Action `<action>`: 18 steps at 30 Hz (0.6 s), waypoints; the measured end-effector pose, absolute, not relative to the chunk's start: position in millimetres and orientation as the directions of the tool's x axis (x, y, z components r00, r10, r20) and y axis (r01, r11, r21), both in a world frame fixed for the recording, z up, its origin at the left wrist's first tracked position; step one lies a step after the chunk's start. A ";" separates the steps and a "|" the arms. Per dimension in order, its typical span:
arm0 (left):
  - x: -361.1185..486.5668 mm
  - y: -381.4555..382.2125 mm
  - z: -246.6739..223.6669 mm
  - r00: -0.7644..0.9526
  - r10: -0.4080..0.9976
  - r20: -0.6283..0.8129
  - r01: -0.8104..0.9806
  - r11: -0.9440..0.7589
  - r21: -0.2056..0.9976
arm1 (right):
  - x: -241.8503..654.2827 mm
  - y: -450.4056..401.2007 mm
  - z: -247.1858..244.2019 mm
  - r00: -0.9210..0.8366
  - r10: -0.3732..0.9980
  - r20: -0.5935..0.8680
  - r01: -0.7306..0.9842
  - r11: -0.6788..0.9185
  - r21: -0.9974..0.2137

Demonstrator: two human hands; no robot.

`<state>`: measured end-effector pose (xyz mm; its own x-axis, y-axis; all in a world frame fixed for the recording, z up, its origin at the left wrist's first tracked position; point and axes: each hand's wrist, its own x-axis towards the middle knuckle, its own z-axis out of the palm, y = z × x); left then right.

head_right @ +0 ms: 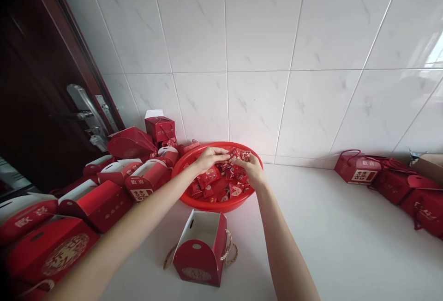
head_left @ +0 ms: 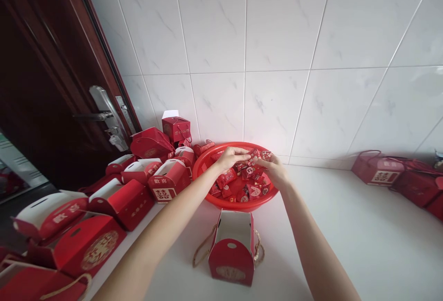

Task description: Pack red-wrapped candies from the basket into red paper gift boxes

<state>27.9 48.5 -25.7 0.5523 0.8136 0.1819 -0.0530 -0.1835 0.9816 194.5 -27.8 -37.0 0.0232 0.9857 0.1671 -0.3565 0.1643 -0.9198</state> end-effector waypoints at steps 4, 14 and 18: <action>28.8 48.8 -27.0 0.500 0.847 0.179 -0.036 -0.187 0.982 | 196.9 -26.0 -40.9 0.000 0.989 0.150 -0.260 0.144 -0.955; 7.9 72.2 -27.6 -0.030 0.984 0.175 0.690 -0.106 0.716 | 197.7 -19.5 -44.7 0.132 0.983 0.130 -0.347 0.169 -0.923; 0.1 75.0 -38.3 0.014 1.000 -0.023 0.807 0.002 0.591 | 196.4 -17.9 -44.5 0.199 0.974 0.112 -0.363 0.179 -0.914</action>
<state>0.1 75.0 -38.3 0.0141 0.9996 -0.0226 0.8067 0.0020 0.5909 196.4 -17.9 -44.5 0.1987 0.9737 0.1119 -0.3632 0.1792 -0.9143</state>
